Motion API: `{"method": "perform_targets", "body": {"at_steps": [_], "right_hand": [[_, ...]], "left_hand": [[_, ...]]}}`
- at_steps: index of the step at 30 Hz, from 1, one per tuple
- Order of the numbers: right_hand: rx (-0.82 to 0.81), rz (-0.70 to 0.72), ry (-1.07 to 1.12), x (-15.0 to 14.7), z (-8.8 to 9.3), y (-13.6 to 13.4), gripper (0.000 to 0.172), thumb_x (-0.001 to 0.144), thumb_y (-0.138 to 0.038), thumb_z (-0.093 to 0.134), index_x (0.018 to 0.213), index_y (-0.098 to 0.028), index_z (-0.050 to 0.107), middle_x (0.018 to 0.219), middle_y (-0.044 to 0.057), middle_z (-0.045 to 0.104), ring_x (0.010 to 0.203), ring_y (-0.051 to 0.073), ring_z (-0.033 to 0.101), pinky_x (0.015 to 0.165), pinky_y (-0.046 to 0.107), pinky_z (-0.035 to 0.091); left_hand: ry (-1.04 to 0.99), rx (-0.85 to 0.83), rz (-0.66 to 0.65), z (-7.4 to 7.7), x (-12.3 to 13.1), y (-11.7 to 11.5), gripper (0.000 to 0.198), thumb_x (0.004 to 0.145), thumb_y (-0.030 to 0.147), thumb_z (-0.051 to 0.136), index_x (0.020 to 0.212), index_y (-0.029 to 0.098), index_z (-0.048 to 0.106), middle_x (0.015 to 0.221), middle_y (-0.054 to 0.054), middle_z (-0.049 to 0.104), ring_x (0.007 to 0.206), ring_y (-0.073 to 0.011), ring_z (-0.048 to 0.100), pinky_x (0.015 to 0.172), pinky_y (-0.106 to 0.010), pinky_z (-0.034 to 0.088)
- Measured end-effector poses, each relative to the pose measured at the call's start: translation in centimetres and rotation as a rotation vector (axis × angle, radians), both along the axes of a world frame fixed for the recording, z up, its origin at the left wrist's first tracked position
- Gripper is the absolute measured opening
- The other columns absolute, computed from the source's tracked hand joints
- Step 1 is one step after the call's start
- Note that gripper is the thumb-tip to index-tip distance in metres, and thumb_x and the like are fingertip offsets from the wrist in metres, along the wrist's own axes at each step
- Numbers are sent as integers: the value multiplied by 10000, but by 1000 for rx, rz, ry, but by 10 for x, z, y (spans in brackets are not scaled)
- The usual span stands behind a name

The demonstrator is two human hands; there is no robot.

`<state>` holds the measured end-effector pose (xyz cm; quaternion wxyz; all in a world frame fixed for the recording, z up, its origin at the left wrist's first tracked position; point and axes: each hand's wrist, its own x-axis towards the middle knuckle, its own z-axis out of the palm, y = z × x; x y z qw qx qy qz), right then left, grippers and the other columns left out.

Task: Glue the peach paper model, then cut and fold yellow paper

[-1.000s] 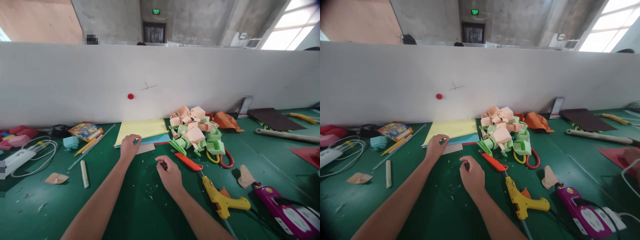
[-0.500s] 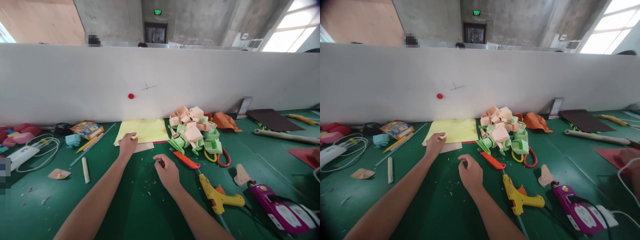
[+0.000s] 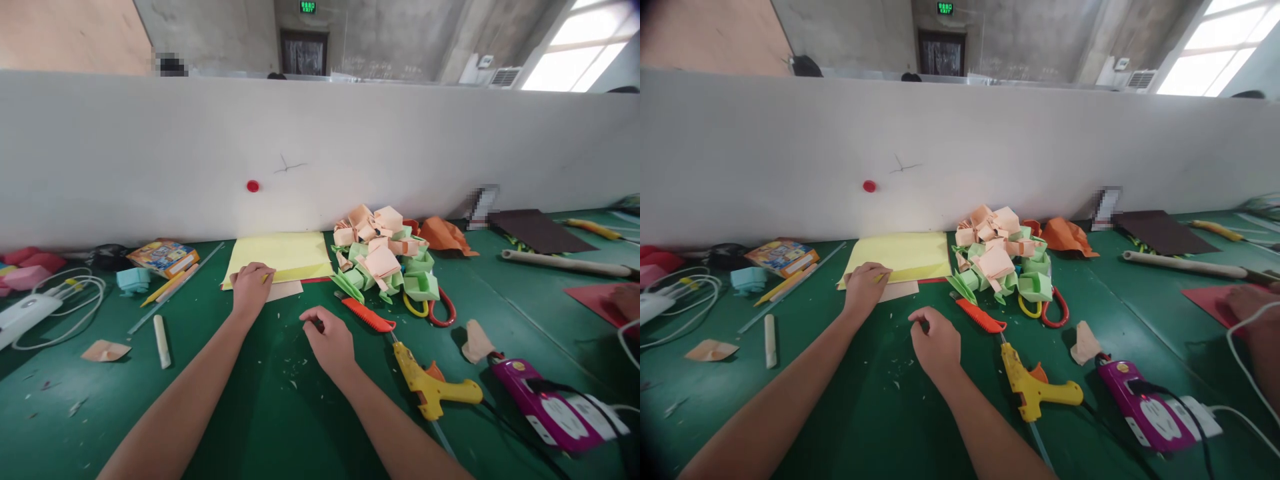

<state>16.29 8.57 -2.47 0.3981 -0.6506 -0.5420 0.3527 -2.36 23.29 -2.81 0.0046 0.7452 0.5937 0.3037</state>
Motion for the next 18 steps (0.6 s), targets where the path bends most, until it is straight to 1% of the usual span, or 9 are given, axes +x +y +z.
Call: {"method": "perform_targets", "body": {"at_steps": [5,9,12,18], "right_hand": [[4,5,4,0,0,0,188,849,-267,543,913,-325,710,865,-74,735,713,167,640,674,295,442],[2,11,9,0,0,0,186,850,-273,544,915,-325,710,854,-78,731,701,163,635,665,292,441],[2,13,10,0,-1,0,178,851,-273,544,904,-322,706,859,-79,733,717,163,642,676,290,445],[2,14,5,0,-1,0,183,848,-269,547,908,-324,710,861,-80,735,707,159,640,670,285,448]], "left_hand": [[-12,73,12,-1,0,-1,160,939,247,633,928,249,793,1046,-30,735,968,-236,627,899,-407,332],[-12,143,36,-4,0,-1,156,925,274,645,900,282,798,1033,-37,750,973,-262,605,880,-424,333],[-9,189,52,-4,-1,-2,146,917,286,658,886,284,800,1023,-43,757,997,-283,580,876,-435,324],[5,239,36,-3,1,-5,130,910,287,672,864,292,794,994,-30,759,990,-274,585,891,-436,327]]}}
